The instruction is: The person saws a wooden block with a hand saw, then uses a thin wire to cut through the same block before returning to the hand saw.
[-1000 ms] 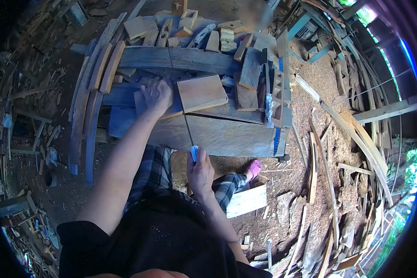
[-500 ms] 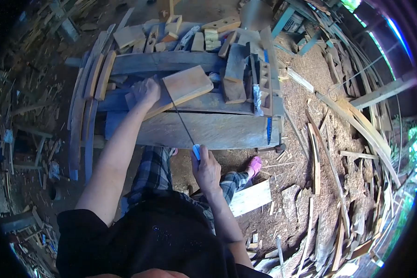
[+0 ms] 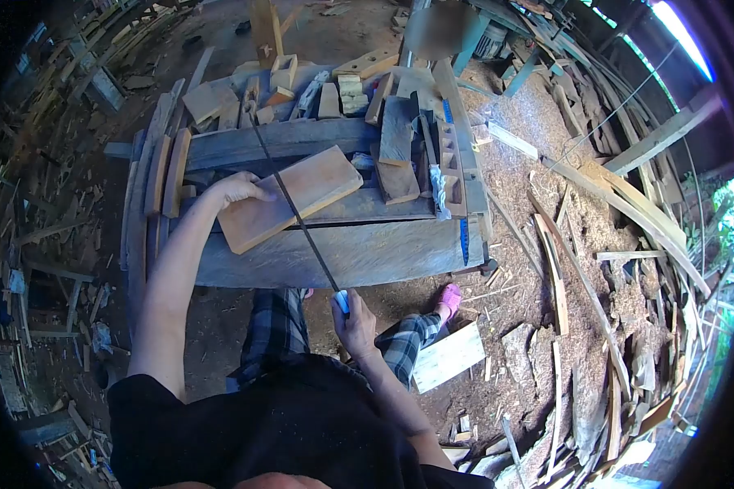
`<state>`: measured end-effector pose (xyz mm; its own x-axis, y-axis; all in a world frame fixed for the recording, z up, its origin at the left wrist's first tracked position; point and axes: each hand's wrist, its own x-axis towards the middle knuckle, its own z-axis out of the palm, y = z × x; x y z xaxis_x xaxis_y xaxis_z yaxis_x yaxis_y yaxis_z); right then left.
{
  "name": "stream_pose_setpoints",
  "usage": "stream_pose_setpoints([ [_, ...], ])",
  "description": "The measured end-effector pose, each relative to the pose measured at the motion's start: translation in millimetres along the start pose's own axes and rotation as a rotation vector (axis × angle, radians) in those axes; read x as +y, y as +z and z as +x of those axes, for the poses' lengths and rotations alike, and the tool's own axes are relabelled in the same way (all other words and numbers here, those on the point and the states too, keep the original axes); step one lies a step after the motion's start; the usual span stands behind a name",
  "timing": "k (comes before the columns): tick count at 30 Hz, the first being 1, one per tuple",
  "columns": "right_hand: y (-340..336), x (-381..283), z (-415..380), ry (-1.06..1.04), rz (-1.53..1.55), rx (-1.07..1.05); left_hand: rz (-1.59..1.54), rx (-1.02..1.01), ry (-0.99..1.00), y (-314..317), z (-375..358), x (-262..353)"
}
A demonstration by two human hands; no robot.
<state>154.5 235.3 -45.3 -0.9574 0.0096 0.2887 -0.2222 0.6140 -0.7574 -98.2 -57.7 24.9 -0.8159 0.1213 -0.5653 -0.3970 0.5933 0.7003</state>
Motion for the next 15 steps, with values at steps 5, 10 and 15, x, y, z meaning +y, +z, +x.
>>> stream_pose_setpoints([
  [5, -13.0, -12.2, 4.1, 0.038, 0.048, 0.040, 0.130, 0.112, 0.073, 11.2, -36.8, 29.2],
  [10, -31.3, -44.0, 27.9, 0.056, 0.081, 0.089, 0.388, 0.364, 0.232, 31.9, -71.7, 47.8],
  [15, -33.0, -50.9, 33.4, -0.032, 0.072, 0.092, 0.528, 0.510, 0.350, 49.9, -77.9, 48.9],
])
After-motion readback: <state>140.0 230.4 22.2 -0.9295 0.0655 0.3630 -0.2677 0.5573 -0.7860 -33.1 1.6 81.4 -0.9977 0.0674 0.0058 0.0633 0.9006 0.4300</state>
